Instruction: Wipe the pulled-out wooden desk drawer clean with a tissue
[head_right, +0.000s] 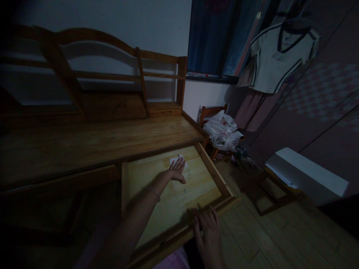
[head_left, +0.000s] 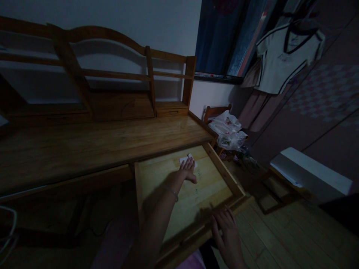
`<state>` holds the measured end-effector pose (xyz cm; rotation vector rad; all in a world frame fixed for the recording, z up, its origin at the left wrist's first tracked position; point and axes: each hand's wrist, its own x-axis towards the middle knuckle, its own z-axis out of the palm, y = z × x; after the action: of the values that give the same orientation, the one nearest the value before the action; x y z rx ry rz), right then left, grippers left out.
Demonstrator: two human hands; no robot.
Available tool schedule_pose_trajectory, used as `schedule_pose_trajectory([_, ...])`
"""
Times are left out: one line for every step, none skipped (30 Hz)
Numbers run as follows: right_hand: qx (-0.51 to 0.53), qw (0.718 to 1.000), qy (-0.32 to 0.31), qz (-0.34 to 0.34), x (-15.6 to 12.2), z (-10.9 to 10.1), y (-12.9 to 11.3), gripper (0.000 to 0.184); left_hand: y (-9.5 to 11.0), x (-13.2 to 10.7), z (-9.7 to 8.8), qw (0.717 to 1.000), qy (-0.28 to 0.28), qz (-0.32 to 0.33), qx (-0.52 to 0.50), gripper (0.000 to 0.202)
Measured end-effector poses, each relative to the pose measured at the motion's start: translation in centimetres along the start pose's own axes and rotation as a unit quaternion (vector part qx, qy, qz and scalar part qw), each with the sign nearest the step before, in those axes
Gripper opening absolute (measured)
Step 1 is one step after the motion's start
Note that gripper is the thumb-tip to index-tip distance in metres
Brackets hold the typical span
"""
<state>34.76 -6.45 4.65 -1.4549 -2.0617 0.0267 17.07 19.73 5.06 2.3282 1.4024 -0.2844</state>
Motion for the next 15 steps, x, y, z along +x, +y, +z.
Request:
schedule_pose_trajectory([0.002, 1.000, 0.000, 0.001, 0.01, -0.05, -0.07, 0.027, 0.05, -0.10, -0.07, 1.000, -0.001, 0.000, -0.001, 0.136])
schedule_pose_trajectory([0.005, 1.000, 0.001, 0.003, 0.01, -0.09, -0.13, 0.026, 0.10, -0.19, -0.13, 1.000, -0.002, 0.000, -0.001, 0.136])
schedule_pose_trajectory([0.007, 1.000, 0.003, 0.005, 0.02, -0.10, -0.18, 0.024, 0.16, -0.27, -0.19, 1.000, -0.002, -0.001, -0.002, 0.136])
schedule_pose_trajectory([0.008, 1.000, 0.007, 0.007, 0.04, -0.11, -0.23, 0.022, 0.21, -0.33, -0.25, 1.000, -0.002, -0.001, -0.002, 0.135])
schedule_pose_trajectory([0.010, 1.000, 0.009, 0.008, 0.06, -0.10, -0.26, 0.020, 0.26, -0.39, -0.31, 1.000, -0.003, -0.002, -0.002, 0.135])
schedule_pose_trajectory([0.011, 1.000, 0.009, 0.011, 0.10, -0.10, -0.30, 0.019, 0.31, -0.43, -0.37, 1.000, -0.004, -0.003, -0.002, 0.135])
schedule_pose_trajectory([0.012, 1.000, 0.007, 0.014, 0.14, -0.10, -0.33, 0.018, 0.36, -0.48, -0.42, 1.000, -0.006, -0.005, -0.001, 0.135])
schedule_pose_trajectory([0.014, 1.000, 0.003, 0.017, 0.18, -0.11, -0.36, 0.018, 0.40, -0.52, -0.47, 1.000, -0.007, -0.006, -0.002, 0.135])
schedule_pose_trajectory([0.015, 1.000, 0.001, 0.021, 0.22, -0.13, -0.39, 0.018, 0.45, -0.57, -0.51, 1.000, -0.008, -0.007, -0.003, 0.134])
schedule_pose_trajectory([0.016, 1.000, -0.002, 0.022, 0.25, -0.15, -0.42, 0.017, 0.50, -0.61, -0.54, 1.000, -0.008, -0.008, -0.006, 0.134])
schedule_pose_trajectory([0.016, 1.000, -0.002, 0.023, 0.27, -0.17, -0.44, 0.016, 0.56, -0.65, -0.56, 1.000, -0.006, -0.009, -0.009, 0.133])
schedule_pose_trajectory([0.017, 1.000, -0.001, 0.022, 0.29, -0.20, -0.46, 0.016, 0.63, -0.67, -0.58, 1.000, -0.005, -0.009, -0.012, 0.132])
schedule_pose_trajectory([0.017, 1.000, 0.001, 0.022, 0.29, -0.22, -0.47, 0.015, 0.71, -0.69, -0.58, 1.000, -0.005, -0.011, -0.014, 0.132])
schedule_pose_trajectory([0.017, 1.000, 0.002, 0.021, 0.29, -0.24, -0.48, 0.015, 0.80, -0.70, -0.57, 1.000, -0.004, -0.014, -0.014, 0.131])
schedule_pose_trajectory([0.017, 1.000, 0.002, 0.022, 0.29, -0.25, -0.49, 0.015, 0.89, -0.69, -0.55, 1.000, -0.004, -0.019, -0.014, 0.131])
